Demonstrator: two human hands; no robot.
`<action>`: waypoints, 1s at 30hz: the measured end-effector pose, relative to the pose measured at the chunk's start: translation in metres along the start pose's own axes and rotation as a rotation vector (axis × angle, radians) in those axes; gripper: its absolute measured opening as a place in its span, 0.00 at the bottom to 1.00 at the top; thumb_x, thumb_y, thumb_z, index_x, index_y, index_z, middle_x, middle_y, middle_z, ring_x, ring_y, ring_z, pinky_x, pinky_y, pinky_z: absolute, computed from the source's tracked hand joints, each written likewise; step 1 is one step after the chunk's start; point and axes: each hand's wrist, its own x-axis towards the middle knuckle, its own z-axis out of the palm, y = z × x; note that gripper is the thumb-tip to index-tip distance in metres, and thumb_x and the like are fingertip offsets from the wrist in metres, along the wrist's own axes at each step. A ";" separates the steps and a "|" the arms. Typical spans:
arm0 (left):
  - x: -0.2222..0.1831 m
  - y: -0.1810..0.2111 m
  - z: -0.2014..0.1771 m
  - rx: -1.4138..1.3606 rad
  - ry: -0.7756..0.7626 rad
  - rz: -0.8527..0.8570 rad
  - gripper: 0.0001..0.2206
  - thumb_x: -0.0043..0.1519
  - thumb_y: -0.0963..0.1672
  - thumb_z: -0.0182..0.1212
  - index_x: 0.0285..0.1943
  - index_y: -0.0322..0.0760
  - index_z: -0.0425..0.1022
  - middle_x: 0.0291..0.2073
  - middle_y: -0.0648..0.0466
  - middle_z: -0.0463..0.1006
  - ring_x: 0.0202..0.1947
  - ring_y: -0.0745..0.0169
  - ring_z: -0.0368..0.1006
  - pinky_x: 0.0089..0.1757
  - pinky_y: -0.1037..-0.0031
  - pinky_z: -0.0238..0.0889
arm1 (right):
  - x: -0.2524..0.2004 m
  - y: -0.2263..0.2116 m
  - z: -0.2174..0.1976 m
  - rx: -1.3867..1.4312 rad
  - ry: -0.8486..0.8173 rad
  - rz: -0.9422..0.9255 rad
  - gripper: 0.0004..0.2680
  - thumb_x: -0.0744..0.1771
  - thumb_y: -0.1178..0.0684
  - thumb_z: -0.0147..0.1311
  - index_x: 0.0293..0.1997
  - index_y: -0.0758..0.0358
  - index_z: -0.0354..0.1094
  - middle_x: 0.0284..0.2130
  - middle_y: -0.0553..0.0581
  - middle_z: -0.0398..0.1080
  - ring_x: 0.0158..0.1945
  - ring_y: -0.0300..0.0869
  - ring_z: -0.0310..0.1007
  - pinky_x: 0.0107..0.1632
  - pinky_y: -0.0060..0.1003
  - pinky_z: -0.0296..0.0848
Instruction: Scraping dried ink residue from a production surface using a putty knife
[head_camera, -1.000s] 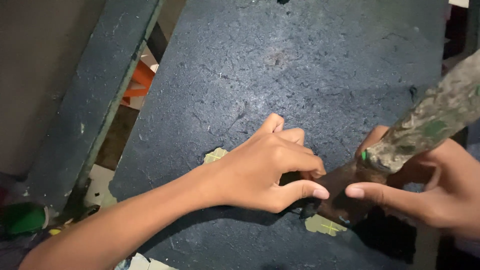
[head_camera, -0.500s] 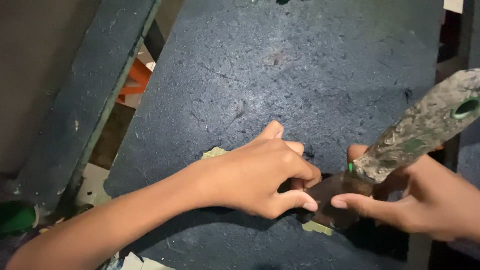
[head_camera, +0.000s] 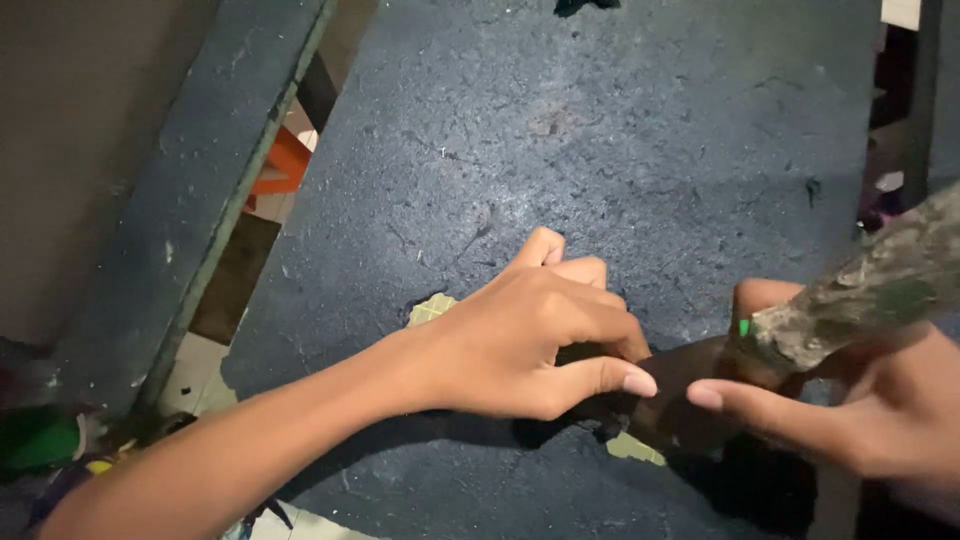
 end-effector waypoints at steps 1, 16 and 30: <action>0.000 -0.001 0.002 0.003 0.000 0.005 0.12 0.65 0.51 0.55 0.36 0.44 0.79 0.22 0.67 0.75 0.31 0.67 0.60 0.50 0.61 0.44 | 0.000 0.006 -0.001 -0.002 0.005 -0.003 0.19 0.59 0.53 0.76 0.13 0.62 0.61 0.06 0.51 0.61 0.10 0.38 0.62 0.19 0.32 0.61; 0.010 0.004 -0.001 0.176 -0.300 -0.053 0.14 0.63 0.51 0.57 0.26 0.47 0.69 0.18 0.65 0.73 0.31 0.61 0.69 0.48 0.63 0.47 | 0.003 0.028 0.003 -0.197 -0.235 0.196 0.21 0.63 0.45 0.79 0.19 0.59 0.62 0.13 0.51 0.60 0.16 0.39 0.63 0.24 0.36 0.63; 0.003 -0.001 -0.002 0.106 -0.263 0.077 0.17 0.64 0.49 0.57 0.22 0.43 0.62 0.15 0.60 0.64 0.29 0.62 0.64 0.47 0.63 0.45 | 0.002 0.011 0.017 0.236 -0.238 0.298 0.13 0.64 0.56 0.74 0.24 0.66 0.69 0.16 0.57 0.66 0.18 0.45 0.75 0.22 0.40 0.78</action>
